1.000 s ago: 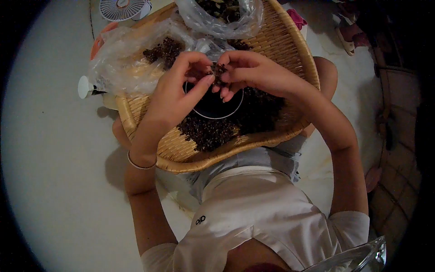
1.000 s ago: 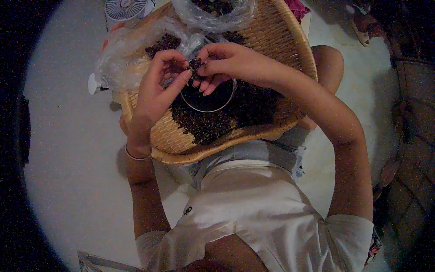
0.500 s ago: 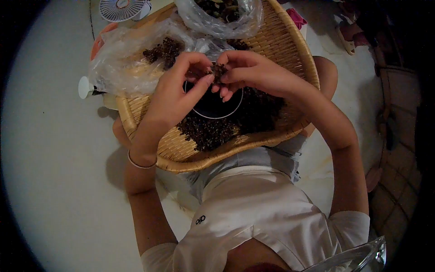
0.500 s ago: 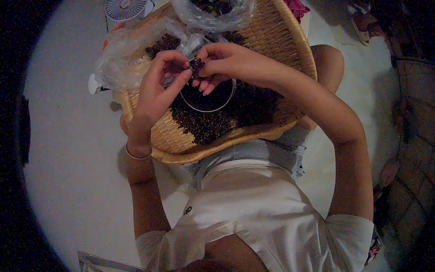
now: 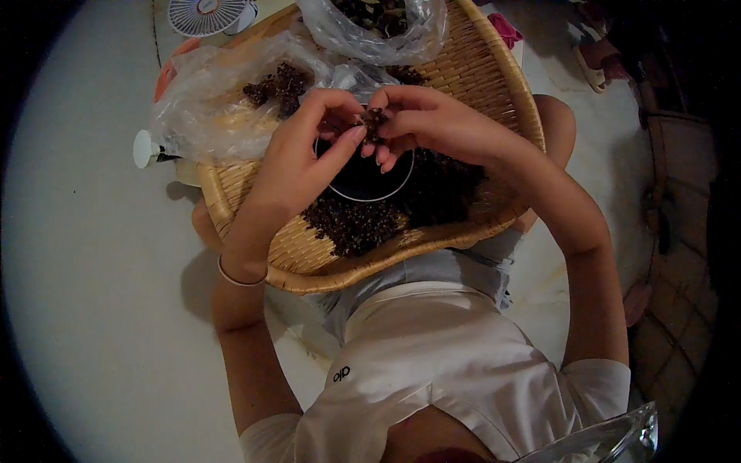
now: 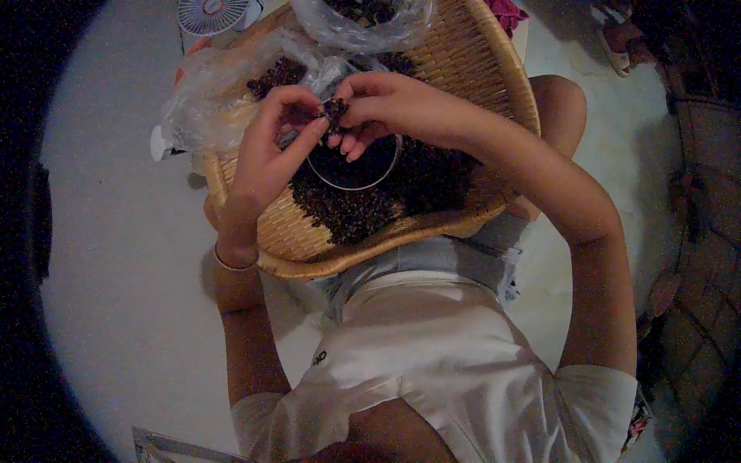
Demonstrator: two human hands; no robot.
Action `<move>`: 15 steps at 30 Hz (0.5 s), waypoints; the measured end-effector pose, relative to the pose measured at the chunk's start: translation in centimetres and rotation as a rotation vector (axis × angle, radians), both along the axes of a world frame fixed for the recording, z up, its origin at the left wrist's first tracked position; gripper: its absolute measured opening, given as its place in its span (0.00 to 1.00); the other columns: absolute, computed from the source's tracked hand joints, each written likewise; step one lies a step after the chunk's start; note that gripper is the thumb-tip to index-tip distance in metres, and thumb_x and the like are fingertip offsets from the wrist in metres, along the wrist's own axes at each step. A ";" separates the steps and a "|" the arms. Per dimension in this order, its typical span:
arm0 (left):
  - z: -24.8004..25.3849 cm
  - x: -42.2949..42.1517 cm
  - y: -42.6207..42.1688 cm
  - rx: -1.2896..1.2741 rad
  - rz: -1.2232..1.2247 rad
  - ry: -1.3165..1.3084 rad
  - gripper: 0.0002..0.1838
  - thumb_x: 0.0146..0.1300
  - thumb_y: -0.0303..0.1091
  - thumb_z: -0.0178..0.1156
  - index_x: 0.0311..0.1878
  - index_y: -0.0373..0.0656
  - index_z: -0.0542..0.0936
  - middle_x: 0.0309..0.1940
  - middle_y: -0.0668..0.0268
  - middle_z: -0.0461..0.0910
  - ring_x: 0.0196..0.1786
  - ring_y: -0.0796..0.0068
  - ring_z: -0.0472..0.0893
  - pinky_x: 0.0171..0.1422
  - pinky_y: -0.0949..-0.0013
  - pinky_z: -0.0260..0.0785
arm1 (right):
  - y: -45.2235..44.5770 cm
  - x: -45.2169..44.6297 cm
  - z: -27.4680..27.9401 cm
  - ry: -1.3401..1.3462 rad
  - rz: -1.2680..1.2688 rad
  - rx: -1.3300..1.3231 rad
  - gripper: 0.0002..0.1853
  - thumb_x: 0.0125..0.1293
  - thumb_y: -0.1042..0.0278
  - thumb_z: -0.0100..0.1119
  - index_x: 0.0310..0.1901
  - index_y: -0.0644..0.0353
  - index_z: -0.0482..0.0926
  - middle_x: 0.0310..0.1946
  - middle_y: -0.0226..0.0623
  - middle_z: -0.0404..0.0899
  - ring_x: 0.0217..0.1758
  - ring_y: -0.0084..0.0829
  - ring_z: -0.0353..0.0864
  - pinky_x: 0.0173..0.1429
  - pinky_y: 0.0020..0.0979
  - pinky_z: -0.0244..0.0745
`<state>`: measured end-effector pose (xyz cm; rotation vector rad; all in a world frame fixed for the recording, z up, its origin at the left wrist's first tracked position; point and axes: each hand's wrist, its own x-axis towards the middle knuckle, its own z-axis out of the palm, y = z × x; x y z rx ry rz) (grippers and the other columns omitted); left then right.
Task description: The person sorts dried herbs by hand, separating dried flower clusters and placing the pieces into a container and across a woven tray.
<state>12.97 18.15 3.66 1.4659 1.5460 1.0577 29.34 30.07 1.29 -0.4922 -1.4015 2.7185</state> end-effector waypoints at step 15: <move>0.1 0.1 0.0 0.007 -0.002 -0.021 0.11 0.60 0.28 0.56 0.45 0.40 0.69 0.37 0.63 0.75 0.41 0.73 0.76 0.47 0.70 0.68 | 0.0 0.1 0.0 0.007 0.004 -0.010 0.07 0.62 0.70 0.51 0.39 0.63 0.70 0.34 0.41 0.78 0.33 0.26 0.79 0.43 0.27 0.76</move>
